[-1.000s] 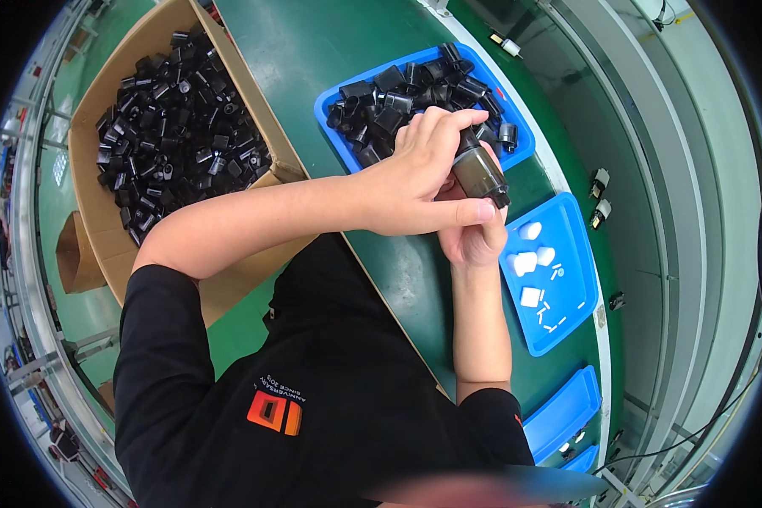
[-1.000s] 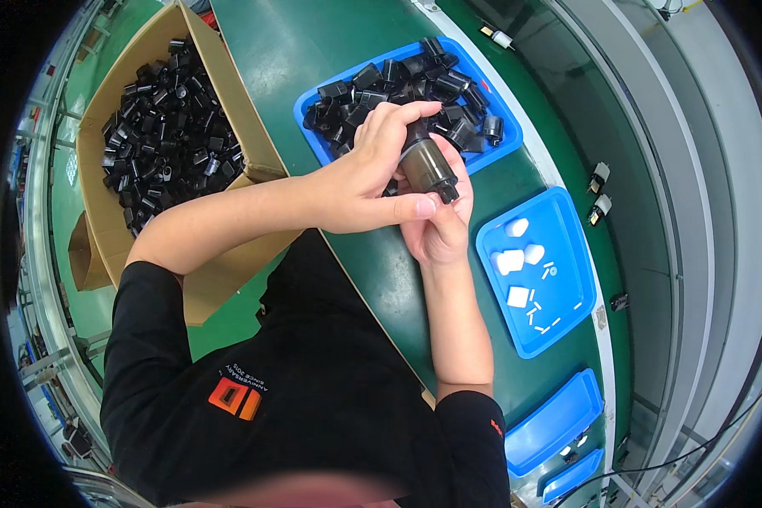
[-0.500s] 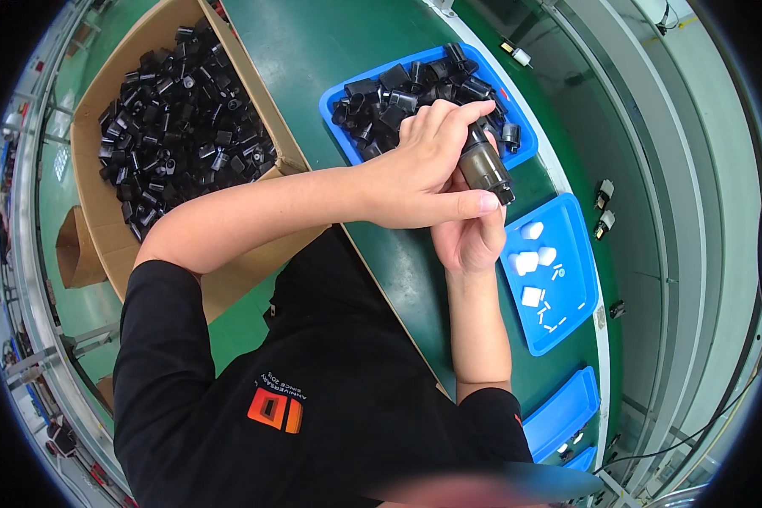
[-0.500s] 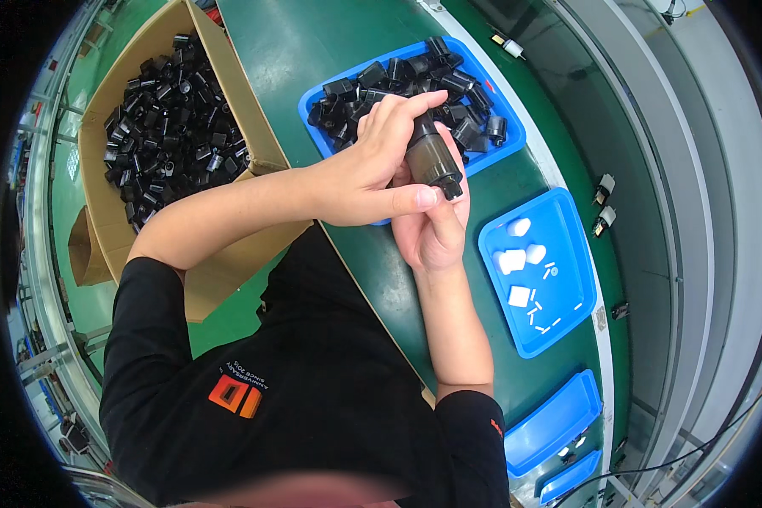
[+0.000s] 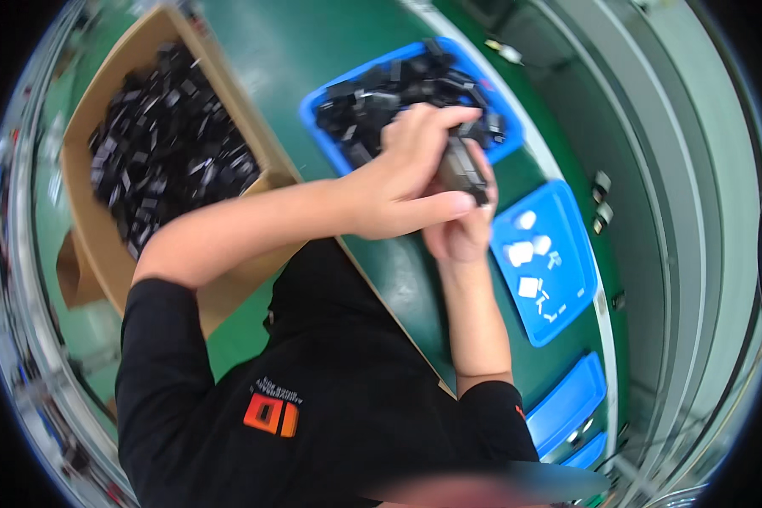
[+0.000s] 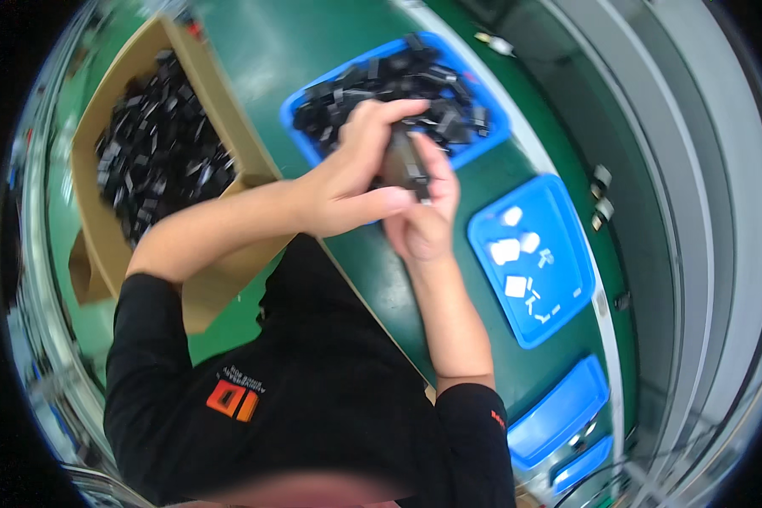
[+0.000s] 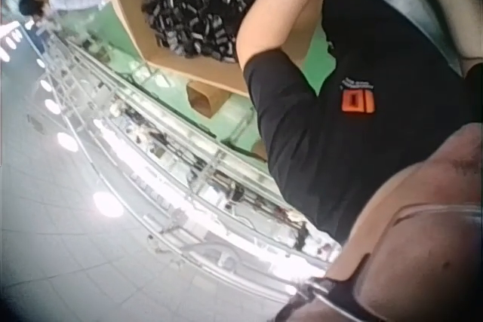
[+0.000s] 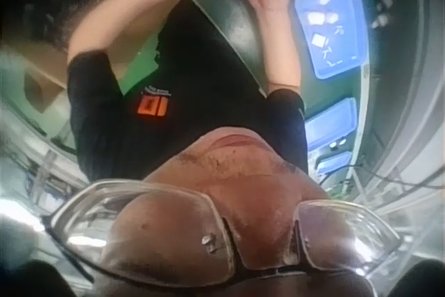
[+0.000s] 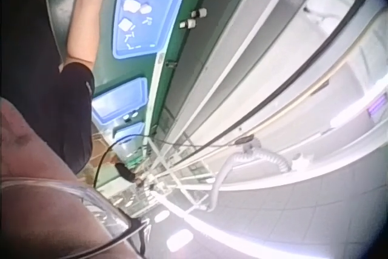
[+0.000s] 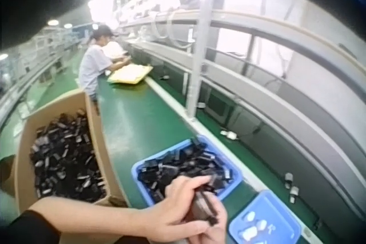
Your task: The person assembles black plastic housings by hand, inserting small white plastic inserts into them.
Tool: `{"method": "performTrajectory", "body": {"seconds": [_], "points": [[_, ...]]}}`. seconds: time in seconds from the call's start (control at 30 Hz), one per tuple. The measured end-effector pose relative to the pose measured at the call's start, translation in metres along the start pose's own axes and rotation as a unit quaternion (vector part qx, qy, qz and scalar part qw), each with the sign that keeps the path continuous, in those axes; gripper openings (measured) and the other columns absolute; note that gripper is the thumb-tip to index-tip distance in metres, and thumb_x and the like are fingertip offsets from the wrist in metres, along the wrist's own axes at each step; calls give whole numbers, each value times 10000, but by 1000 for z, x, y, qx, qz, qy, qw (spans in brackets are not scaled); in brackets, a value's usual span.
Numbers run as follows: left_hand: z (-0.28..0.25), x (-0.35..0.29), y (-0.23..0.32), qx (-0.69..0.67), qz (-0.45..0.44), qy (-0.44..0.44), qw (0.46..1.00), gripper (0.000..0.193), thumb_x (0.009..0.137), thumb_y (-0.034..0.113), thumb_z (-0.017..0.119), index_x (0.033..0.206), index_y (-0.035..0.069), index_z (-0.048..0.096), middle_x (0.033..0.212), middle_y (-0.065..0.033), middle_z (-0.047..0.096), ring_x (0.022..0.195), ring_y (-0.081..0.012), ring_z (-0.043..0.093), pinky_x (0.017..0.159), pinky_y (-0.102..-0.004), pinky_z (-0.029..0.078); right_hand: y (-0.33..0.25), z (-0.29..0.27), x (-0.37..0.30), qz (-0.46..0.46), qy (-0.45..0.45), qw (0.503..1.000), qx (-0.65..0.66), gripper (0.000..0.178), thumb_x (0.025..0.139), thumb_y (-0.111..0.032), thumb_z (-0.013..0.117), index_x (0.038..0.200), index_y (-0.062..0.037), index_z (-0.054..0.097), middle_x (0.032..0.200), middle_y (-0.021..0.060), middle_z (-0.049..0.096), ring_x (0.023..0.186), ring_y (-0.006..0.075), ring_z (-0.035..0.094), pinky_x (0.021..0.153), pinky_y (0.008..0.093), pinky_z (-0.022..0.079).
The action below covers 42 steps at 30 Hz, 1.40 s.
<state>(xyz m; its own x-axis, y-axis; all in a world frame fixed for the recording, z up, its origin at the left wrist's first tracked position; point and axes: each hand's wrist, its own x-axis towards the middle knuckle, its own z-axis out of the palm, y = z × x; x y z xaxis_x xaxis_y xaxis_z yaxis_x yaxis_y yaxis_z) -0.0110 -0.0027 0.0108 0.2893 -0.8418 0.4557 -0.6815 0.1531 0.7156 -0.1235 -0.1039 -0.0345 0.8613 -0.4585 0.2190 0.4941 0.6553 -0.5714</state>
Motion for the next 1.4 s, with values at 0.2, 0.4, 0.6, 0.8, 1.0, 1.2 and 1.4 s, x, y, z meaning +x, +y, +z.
{"method": "performTrajectory", "body": {"seconds": [0.2, 0.4, 0.6, 0.8, 1.0, 1.2, 1.4], "points": [[-14, -19, -6, -90, -74, 5, 993, 971, 871, 500, 578, 1527, -41, 109, 1374, -207, 314, 1275, -334, 350, 1131, -450, 201, -14, 12, 15, 75, -60, 995, -30, 696, 719, 94, 721, 1362, -19, 479, 1297, 100, 551, 1209, 227, 551, 998, 365, 481], [-11, -7, -12, -22, -64, -22, 997, 1044, 858, 583, 552, 1551, -6, 40, 1523, -243, 134, 1447, -364, 133, 1184, -468, 106, -213, -117, 23, -7, 202, 676, -709, 554, 778, 33, 701, 1308, -41, 555, 1073, 95, 663, 974, 164, 657, 811, 314, 556], [-14, 4, -19, -63, -67, -17, 996, 928, 862, 555, 555, 1537, 36, 188, 1534, -218, 148, 1445, -361, 144, 1182, -476, 121, -344, -300, -52, 106, 359, 314, -873, 484, 745, -101, 656, 1225, -47, 636, 1186, 212, 658, 1145, 353, 614, 993, 399, 473], [-21, -3, -14, -36, -78, -15, 996, 863, 868, 530, 553, 1517, 47, 251, 1532, -213, 168, 1438, -356, 179, 1177, -480, 141, -302, -262, 3, 99, 418, 318, -845, 572, 912, -459, 446, 1388, -148, 508, 1416, 198, 485, 1326, 413, 439, 1047, 561, 388], [-51, -10, 13, 37, -95, -13, 995, 769, 896, 477, 535, 1495, 46, 315, 1528, -204, 210, 1439, -360, 200, 1176, -482, 155, -235, -254, 57, 203, 404, 280, -847, 762, 905, -679, 414, 1441, -137, 416, 1409, 259, 434, 1295, 478, 436, 1041, 574, 394], [-144, -75, 10, 222, -120, 74, 965, 607, 927, 399, 510, 1412, 39, 457, 1472, -186, 374, 1402, -327, 321, 1165, -442, 219, -277, -310, 24, 70, 293, 199, -932, 583, 943, -493, 504, 1176, 39, 554, 1156, 272, 588, 1077, 464, 589, 899, 510, 507], [-234, -211, -46, 298, -345, 210, 865, 319, 952, 225, 626, 1204, 31, 647, 1092, -89, 682, 1025, -166, 637, 921, -300, 485, -237, -190, 61, 53, 223, 429, -874, 497, 977, -437, 513, 1145, 15, 633, 1064, 254, 663, 1013, 421, 638, 854, 448, 504]]}}
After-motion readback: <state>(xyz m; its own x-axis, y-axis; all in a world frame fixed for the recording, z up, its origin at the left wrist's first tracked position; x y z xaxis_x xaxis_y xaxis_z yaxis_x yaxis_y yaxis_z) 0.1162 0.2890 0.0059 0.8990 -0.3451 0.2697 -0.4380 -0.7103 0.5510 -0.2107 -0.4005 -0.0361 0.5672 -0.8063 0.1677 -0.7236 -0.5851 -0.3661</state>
